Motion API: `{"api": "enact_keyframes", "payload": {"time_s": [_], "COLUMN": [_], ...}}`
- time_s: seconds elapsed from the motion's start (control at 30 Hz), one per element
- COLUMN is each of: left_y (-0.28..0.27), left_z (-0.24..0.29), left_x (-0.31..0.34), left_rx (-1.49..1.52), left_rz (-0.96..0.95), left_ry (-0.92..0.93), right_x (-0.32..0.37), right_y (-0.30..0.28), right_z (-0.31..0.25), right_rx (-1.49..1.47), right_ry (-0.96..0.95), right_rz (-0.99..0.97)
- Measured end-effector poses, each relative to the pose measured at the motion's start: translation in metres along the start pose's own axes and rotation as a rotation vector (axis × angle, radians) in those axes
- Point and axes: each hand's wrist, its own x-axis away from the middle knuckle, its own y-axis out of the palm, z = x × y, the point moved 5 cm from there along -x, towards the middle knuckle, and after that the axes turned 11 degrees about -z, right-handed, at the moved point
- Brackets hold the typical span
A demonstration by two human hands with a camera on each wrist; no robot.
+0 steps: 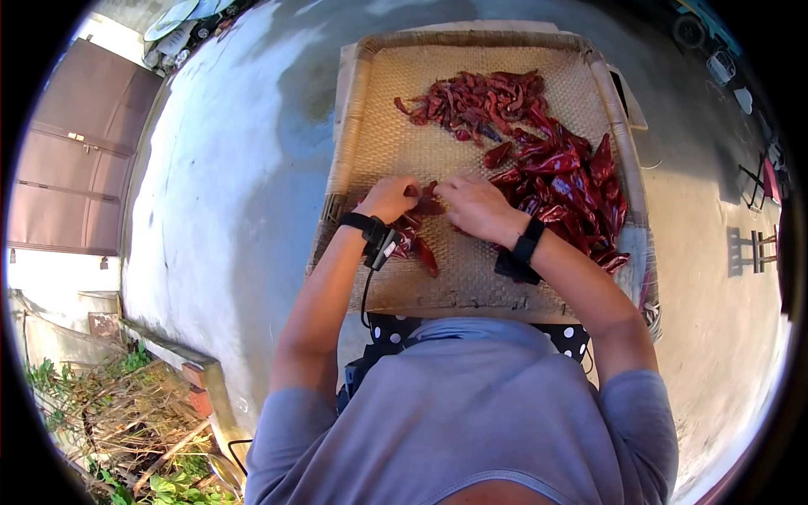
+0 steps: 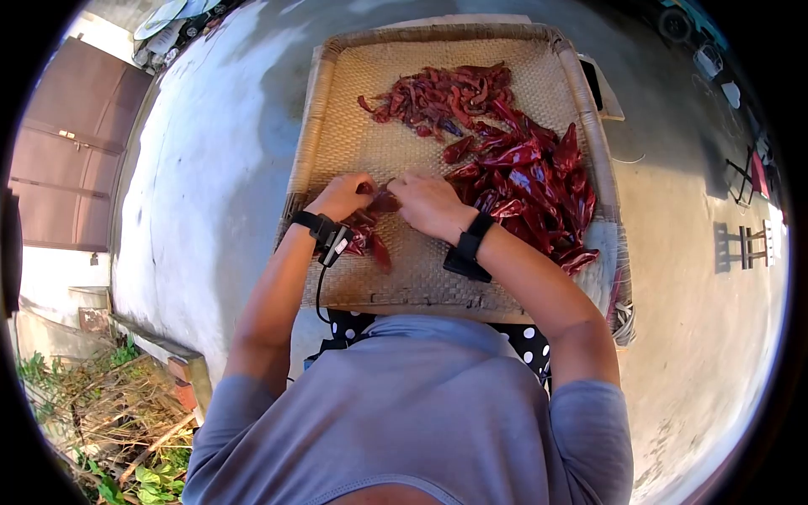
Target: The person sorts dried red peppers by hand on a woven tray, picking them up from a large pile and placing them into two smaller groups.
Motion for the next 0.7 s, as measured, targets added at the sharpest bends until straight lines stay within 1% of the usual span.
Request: {"api": "enact_keyframes", "payload": {"time_s": [0.03,0.1,0.2,0.23,0.27,0.33,0.37,0.43,0.47,0.5,0.53,0.63,0.67,0.7], "left_y": [-0.001,-0.004,-0.021,-0.028,-0.031,-0.046,-0.046,-0.041,-0.038,-0.035,-0.032,-0.019,-0.017,-0.013], "left_z": [-0.001,-0.001,0.019,0.019,0.019,0.038,0.036,0.044,0.048,0.051,0.05,0.045,0.043,0.038], "left_x": [0.001,0.005,0.02,0.018,0.021,0.035,0.035,0.04,0.042,0.044,0.044,0.045,0.045,0.044], "left_rx": [0.004,0.013,-0.355,-0.335,-0.276,-0.157,0.115,0.374,0.502,0.541,0.544,0.577,0.583,0.588], "left_rz": [0.039,0.119,0.477,0.513,0.571,0.691,0.63,0.543,0.497,0.45,0.462,0.486,0.501,0.514], "left_ry": [-0.046,-0.138,-0.041,0.037,0.03,0.019,0.042,0.022,0.015,-0.012,0.004,0.042,0.049,0.056], "right_x": [-0.005,-0.013,-0.024,-0.027,-0.029,-0.037,-0.04,-0.046,-0.046,-0.041,-0.035,-0.009,0.001,0.008], "right_y": [0.007,0.015,0.024,0.026,0.031,0.038,0.041,0.043,0.042,0.033,0.024,-0.019,-0.037,-0.048], "right_z": [0.001,-0.002,-0.005,-0.005,-0.005,-0.002,0.001,0.004,0.008,0.009,0.011,0.019,0.017,0.018], "right_rx": [0.004,0.025,0.075,0.096,0.118,0.167,0.136,0.076,0.139,0.202,0.264,0.393,0.416,0.525], "right_ry": [0.004,-0.021,-0.056,-0.067,-0.078,-0.1,-0.081,-0.046,-0.001,0.045,0.09,0.043,0.095,0.181], "right_rz": [-0.031,-0.002,0.043,0.058,0.053,0.046,0.046,0.044,-0.006,-0.056,-0.107,0.085,0.05,0.044]}}
